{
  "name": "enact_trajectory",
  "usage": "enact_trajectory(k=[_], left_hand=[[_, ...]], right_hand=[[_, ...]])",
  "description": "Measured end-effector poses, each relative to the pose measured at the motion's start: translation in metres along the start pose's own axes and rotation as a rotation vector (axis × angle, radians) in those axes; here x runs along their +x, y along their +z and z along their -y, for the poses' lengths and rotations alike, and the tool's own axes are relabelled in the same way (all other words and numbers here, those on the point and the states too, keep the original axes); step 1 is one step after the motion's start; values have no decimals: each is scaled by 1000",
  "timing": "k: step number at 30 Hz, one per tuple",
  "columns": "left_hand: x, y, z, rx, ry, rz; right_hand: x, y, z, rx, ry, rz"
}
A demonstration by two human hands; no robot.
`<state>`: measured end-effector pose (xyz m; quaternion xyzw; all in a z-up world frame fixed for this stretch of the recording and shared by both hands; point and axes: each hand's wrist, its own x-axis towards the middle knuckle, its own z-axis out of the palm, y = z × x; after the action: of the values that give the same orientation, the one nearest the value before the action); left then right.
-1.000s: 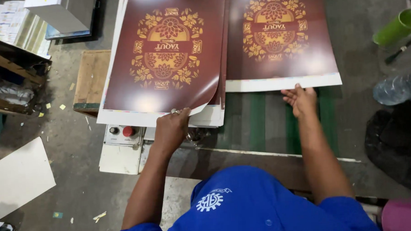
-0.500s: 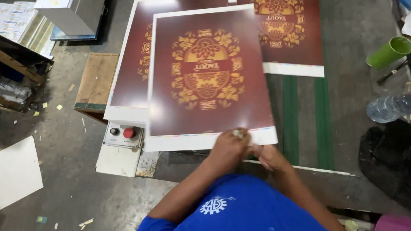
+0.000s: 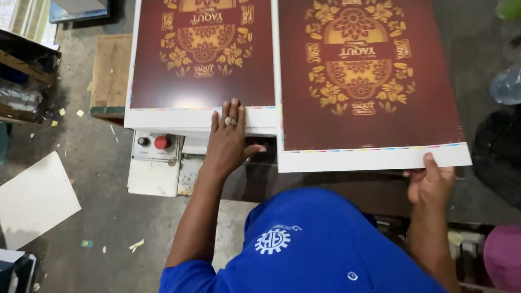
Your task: Sorting and inspecting printed sheets by moving them from a stack to a separate area.
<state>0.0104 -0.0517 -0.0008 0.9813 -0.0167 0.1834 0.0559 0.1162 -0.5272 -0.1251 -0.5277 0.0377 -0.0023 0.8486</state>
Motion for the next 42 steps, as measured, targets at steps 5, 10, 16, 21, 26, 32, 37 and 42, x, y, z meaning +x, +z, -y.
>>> enact_trajectory(k=[5,10,16,21,26,32,37,42], left_hand=[[-17,17,12,47,-40,93],[-16,10,15,89,75,42],[-20,7,13,120,142,-68],[2,-21,1,54,-11,12],[-5,-4,22,131,24,111],[-2,-22,39,19,100,132],[-1,-30,8,6,41,-141],[-4,9,-74,-268,239,-135]], right_hand=[[-15,-28,-7,-27,22,-40],[-11,-37,-18,-62,29,-76],[26,-18,-47,-188,136,-71],[99,19,-56,-176,173,55],[171,41,-61,-144,197,110],[150,57,-63,-147,340,155],[61,98,-60,-217,416,270],[-6,148,-44,-377,303,727]])
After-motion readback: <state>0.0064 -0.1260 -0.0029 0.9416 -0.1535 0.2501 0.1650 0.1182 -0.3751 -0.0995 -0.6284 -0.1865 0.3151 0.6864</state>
